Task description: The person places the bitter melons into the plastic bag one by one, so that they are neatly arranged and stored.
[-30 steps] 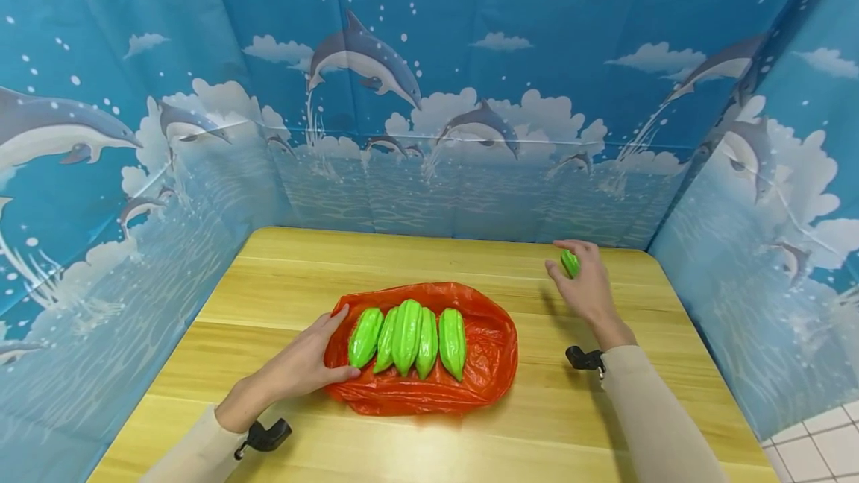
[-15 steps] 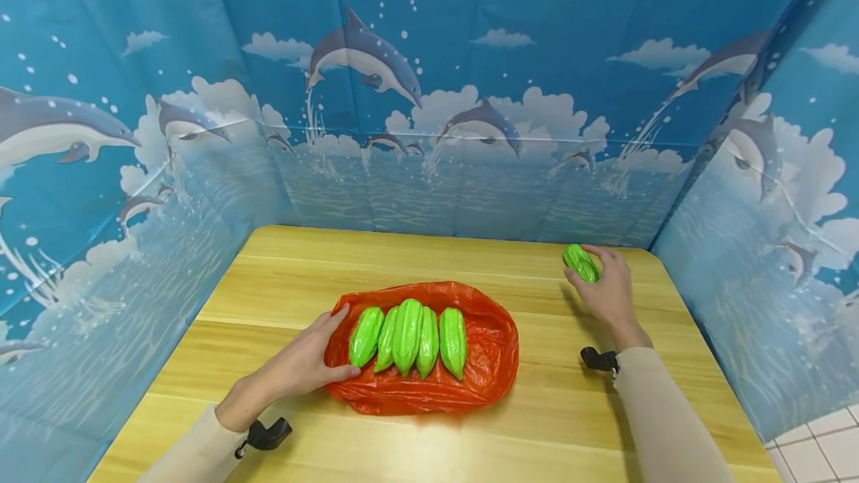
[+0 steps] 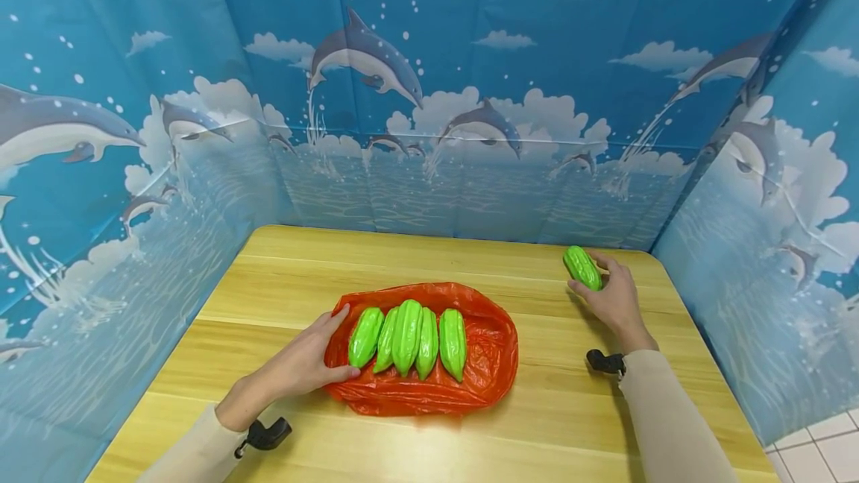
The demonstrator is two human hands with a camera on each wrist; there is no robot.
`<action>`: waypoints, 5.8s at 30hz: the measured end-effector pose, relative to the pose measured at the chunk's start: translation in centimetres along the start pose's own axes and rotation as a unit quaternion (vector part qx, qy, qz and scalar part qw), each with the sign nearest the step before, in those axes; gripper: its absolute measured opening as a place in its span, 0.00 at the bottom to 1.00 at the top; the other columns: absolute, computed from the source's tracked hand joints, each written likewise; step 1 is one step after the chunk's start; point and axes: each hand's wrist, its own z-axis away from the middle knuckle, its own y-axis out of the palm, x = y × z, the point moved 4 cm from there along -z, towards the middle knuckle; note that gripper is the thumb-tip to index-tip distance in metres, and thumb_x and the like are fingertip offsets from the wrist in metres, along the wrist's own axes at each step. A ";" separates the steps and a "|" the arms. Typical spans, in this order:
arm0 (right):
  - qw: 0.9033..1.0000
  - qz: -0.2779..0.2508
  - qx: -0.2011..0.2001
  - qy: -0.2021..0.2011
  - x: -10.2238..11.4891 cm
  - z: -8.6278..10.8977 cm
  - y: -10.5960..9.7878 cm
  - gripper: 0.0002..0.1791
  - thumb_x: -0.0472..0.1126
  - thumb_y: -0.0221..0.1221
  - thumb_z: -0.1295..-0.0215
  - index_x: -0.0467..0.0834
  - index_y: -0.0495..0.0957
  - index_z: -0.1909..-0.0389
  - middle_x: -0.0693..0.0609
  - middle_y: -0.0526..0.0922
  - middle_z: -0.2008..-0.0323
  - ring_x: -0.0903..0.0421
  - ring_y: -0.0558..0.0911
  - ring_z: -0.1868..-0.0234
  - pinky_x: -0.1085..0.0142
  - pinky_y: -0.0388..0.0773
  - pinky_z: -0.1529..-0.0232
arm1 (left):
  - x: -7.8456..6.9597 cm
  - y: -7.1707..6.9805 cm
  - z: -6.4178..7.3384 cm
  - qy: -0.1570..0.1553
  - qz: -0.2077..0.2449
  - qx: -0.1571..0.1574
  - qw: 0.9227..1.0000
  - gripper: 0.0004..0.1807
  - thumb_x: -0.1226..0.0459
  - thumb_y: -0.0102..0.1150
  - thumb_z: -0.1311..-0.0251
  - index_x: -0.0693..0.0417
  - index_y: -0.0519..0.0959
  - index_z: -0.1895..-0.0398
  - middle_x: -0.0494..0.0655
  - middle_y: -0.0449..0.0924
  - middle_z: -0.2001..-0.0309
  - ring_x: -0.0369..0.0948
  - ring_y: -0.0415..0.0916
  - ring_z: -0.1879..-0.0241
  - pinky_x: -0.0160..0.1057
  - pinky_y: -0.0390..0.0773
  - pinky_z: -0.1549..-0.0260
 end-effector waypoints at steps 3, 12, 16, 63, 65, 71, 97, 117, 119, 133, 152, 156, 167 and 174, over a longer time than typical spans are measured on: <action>1.000 -0.002 0.006 0.006 -0.2 -0.1 0.1 0.55 0.57 0.70 0.15 0.36 0.52 0.05 0.16 0.58 0.15 0.17 0.73 0.24 0.31 0.88 0.40 | 0.0 0.0 0.0 0.001 0.000 0.001 1.000 0.67 0.47 0.87 0.34 0.60 0.55 0.03 0.73 0.59 0.09 0.70 0.62 0.10 0.71 0.70 0.15; 1.000 -0.001 0.009 0.013 -0.5 -0.4 0.2 0.52 0.57 0.66 0.12 0.36 0.52 0.05 0.17 0.64 0.16 0.20 0.76 0.27 0.55 0.91 0.56 | 0.0 0.1 0.0 0.001 0.000 0.001 1.000 0.67 0.47 0.87 0.34 0.60 0.55 0.03 0.73 0.59 0.09 0.70 0.62 0.10 0.72 0.71 0.15; 1.000 -0.003 0.009 0.019 -0.6 -0.4 0.3 0.51 0.56 0.65 0.11 0.36 0.52 0.05 0.18 0.65 0.17 0.22 0.77 0.28 0.61 0.88 0.58 | 0.0 0.0 0.0 -0.003 0.000 0.001 1.000 0.67 0.47 0.87 0.34 0.59 0.55 0.03 0.73 0.58 0.08 0.71 0.62 0.10 0.72 0.70 0.15; 0.999 -0.008 0.029 0.016 0.2 0.4 0.3 0.48 0.50 0.61 0.08 0.33 0.49 0.05 0.17 0.67 0.21 0.19 0.79 0.27 0.44 0.94 0.46 | 0.0 0.1 0.0 0.004 -0.003 0.002 1.000 0.67 0.48 0.87 0.34 0.61 0.54 0.03 0.74 0.58 0.09 0.71 0.63 0.11 0.72 0.70 0.15; 0.999 -0.012 0.031 0.018 0.2 0.4 0.3 0.49 0.50 0.62 0.09 0.34 0.48 0.04 0.18 0.68 0.21 0.20 0.80 0.27 0.51 0.94 0.50 | 0.0 0.1 0.0 0.005 -0.004 0.001 1.000 0.67 0.48 0.87 0.34 0.61 0.54 0.03 0.74 0.58 0.09 0.71 0.63 0.11 0.72 0.70 0.15; 0.999 -0.015 0.035 0.022 0.4 0.2 0.3 0.53 0.51 0.65 0.11 0.38 0.43 0.03 0.19 0.70 0.22 0.23 0.82 0.31 0.63 0.89 0.54 | 0.0 0.1 0.1 0.006 -0.006 -0.001 1.000 0.67 0.48 0.87 0.34 0.61 0.54 0.03 0.73 0.59 0.09 0.70 0.64 0.11 0.71 0.71 0.15; 0.999 -0.002 0.019 -0.046 3.6 1.2 1.2 0.63 0.47 0.73 0.18 0.42 0.36 0.02 0.21 0.72 0.29 0.27 0.88 0.41 0.48 0.92 0.52 | 0.2 0.0 0.0 -0.005 0.003 0.001 1.000 0.67 0.47 0.87 0.34 0.61 0.55 0.03 0.74 0.58 0.08 0.71 0.60 0.10 0.72 0.69 0.14; 0.994 -0.026 0.012 -0.108 7.0 2.9 1.2 0.63 0.41 0.76 0.22 0.49 0.40 0.02 0.23 0.73 0.33 0.25 0.90 0.43 0.71 0.90 0.57 | 0.1 0.0 0.0 -0.002 0.001 0.008 1.000 0.66 0.48 0.87 0.33 0.61 0.54 0.03 0.73 0.58 0.08 0.70 0.61 0.10 0.72 0.69 0.14; 0.994 -0.024 0.011 -0.110 7.3 3.0 1.2 0.63 0.41 0.77 0.23 0.49 0.41 0.03 0.23 0.73 0.33 0.25 0.90 0.43 0.71 0.90 0.57 | 0.1 0.1 0.0 -0.003 0.000 0.009 1.000 0.67 0.47 0.86 0.33 0.61 0.54 0.03 0.73 0.58 0.08 0.71 0.61 0.10 0.72 0.69 0.14; 0.992 -0.015 0.006 -0.127 9.1 4.3 0.6 0.58 0.46 0.74 0.19 0.50 0.44 0.03 0.26 0.77 0.35 0.30 0.90 0.44 0.70 0.90 0.60 | 0.0 0.1 -0.1 0.008 0.001 0.007 1.000 0.66 0.47 0.86 0.32 0.61 0.54 0.03 0.73 0.58 0.08 0.70 0.63 0.10 0.71 0.71 0.15; 0.991 0.005 0.007 -0.137 12.4 5.9 0.3 0.48 0.51 0.65 0.11 0.50 0.50 0.03 0.32 0.78 0.39 0.40 0.88 0.50 0.59 0.91 0.56 | -0.1 0.1 -0.3 -0.002 0.005 -0.008 1.000 0.64 0.48 0.85 0.32 0.61 0.55 0.04 0.74 0.61 0.09 0.70 0.62 0.10 0.71 0.70 0.14; 0.990 0.011 0.023 -0.138 13.4 6.2 0.3 0.47 0.51 0.64 0.11 0.50 0.50 0.03 0.32 0.79 0.38 0.40 0.89 0.50 0.54 0.90 0.54 | -0.2 -0.1 -0.2 0.001 0.005 -0.014 1.000 0.65 0.48 0.85 0.33 0.62 0.56 0.04 0.75 0.61 0.10 0.71 0.63 0.11 0.72 0.70 0.15; 0.986 0.023 0.056 -0.158 16.9 7.8 0.9 0.48 0.50 0.66 0.12 0.51 0.51 0.03 0.36 0.84 0.40 0.49 0.90 0.56 0.56 0.91 0.57 | -0.4 -0.3 0.0 0.009 0.006 -0.013 1.000 0.67 0.46 0.87 0.35 0.61 0.55 0.04 0.73 0.62 0.10 0.69 0.66 0.12 0.71 0.72 0.15; 0.981 0.030 0.075 -0.179 19.1 8.8 2.1 0.48 0.48 0.68 0.15 0.49 0.55 0.04 0.38 0.85 0.39 0.54 0.89 0.60 0.62 0.89 0.61 | -0.5 -0.3 -0.1 0.013 0.003 -0.018 1.000 0.66 0.46 0.87 0.34 0.62 0.56 0.04 0.71 0.65 0.11 0.67 0.70 0.14 0.68 0.74 0.16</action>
